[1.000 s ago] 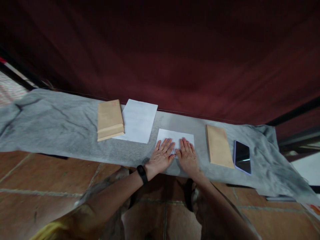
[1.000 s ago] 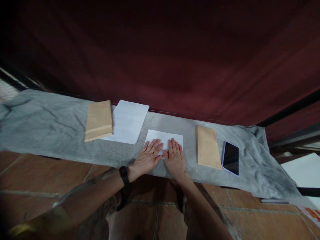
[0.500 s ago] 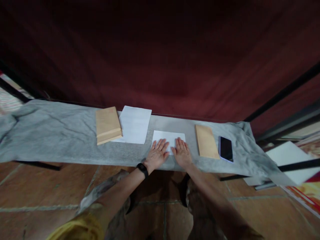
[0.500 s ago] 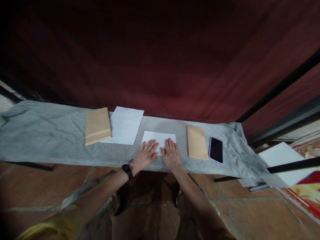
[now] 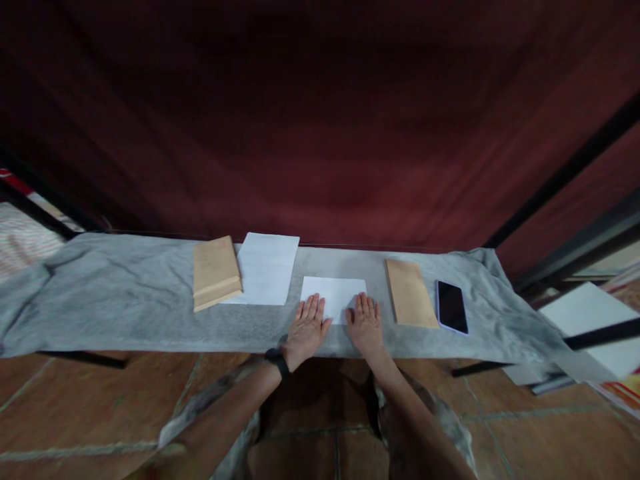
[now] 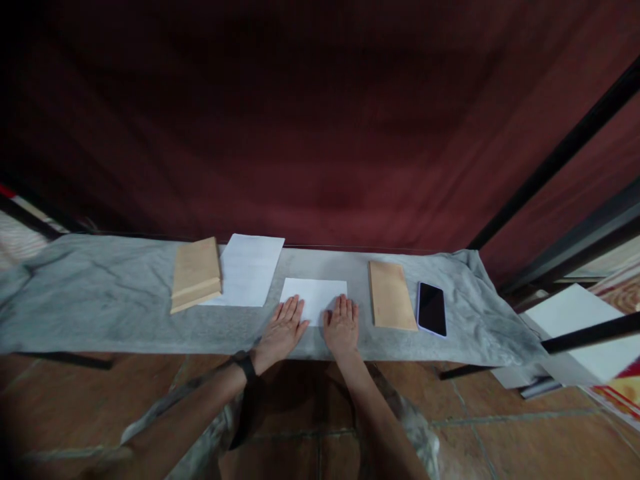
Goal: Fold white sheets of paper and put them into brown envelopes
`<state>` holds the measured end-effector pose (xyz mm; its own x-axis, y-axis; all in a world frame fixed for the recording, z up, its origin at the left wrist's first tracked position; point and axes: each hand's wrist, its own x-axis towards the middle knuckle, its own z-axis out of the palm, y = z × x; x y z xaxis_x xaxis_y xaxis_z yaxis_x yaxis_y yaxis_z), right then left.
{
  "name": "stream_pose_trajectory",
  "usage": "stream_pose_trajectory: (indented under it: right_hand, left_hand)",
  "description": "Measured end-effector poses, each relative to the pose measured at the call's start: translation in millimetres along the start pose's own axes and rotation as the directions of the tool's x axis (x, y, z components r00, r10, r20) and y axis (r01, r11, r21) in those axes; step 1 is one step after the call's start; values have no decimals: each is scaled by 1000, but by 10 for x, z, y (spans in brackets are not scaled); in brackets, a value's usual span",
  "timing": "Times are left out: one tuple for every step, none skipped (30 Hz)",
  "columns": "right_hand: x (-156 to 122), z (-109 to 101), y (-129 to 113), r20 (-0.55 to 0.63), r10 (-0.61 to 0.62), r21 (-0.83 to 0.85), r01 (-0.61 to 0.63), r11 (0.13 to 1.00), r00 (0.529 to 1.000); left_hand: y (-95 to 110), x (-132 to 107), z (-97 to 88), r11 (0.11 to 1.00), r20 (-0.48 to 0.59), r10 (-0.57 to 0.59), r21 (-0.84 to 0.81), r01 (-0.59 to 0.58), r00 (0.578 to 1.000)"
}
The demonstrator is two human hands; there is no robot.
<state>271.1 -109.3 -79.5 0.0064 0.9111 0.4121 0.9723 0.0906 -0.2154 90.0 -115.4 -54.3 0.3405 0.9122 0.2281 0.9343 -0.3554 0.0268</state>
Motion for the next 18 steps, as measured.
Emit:
stream_pose_trajectory:
  right_hand:
    - [33,-13,-10,18,-3,15,2,1000,1000]
    - [75,-23,-23,39,-8,35,7,999,999]
    - [126,-27,-42,63,-18,59,14,998,998]
    - [182,-25,-64,87,-34,85,26,996,996]
    - [237,-17,-90,111,-53,110,41,993,992]
    - [288,-3,-117,134,-76,132,58,989,988]
    - [329,16,-141,152,-98,152,75,986,983]
    - [359,38,-160,166,-118,165,90,982,979]
    - [375,62,-170,174,-136,173,105,979,975]
    - [379,85,-170,179,-153,173,122,977,972]
    - [371,105,-160,183,-177,165,147,975,967]
    - [356,120,-141,189,-208,149,181,972,960]
    - [339,131,-116,195,-242,127,220,967,950]
    - [322,138,-87,201,-273,103,256,961,941]
    - [310,142,-58,205,-292,80,282,956,934]
    - [303,145,-32,207,-299,59,293,954,932]
    - [302,147,-10,205,-292,41,290,956,934]
    - [306,151,7,202,-279,27,280,960,939]
  left_hand:
    - [7,23,-14,1000,-10,7,-1,-7,1000]
    - [13,54,-28,1000,-22,19,-5,-19,1000]
    - [19,90,-39,999,-33,33,-12,-34,999]
    - [26,130,-47,999,-44,47,-20,-48,998]
    - [32,169,-47,998,-50,59,-30,-61,997]
    - [37,206,-40,997,-50,71,-40,-73,996]
    - [42,237,-25,995,-47,82,-49,-84,996]
    - [45,260,-1,993,-38,101,-59,-103,994]
    - [46,274,29,991,-26,116,-69,-118,993]
    - [46,278,63,989,-13,126,-80,-127,992]
    - [45,276,97,987,0,133,-91,-132,991]
    - [45,269,128,986,11,134,-102,-132,991]
    - [45,260,154,985,19,133,-112,-130,991]
    - [46,253,173,984,25,131,-122,-127,991]
    - [49,248,184,984,30,129,-130,-124,991]
    - [52,246,189,983,36,127,-138,-121,991]
    - [58,248,188,983,40,125,-144,-118,991]
    - [64,253,183,982,45,122,-147,-115,991]
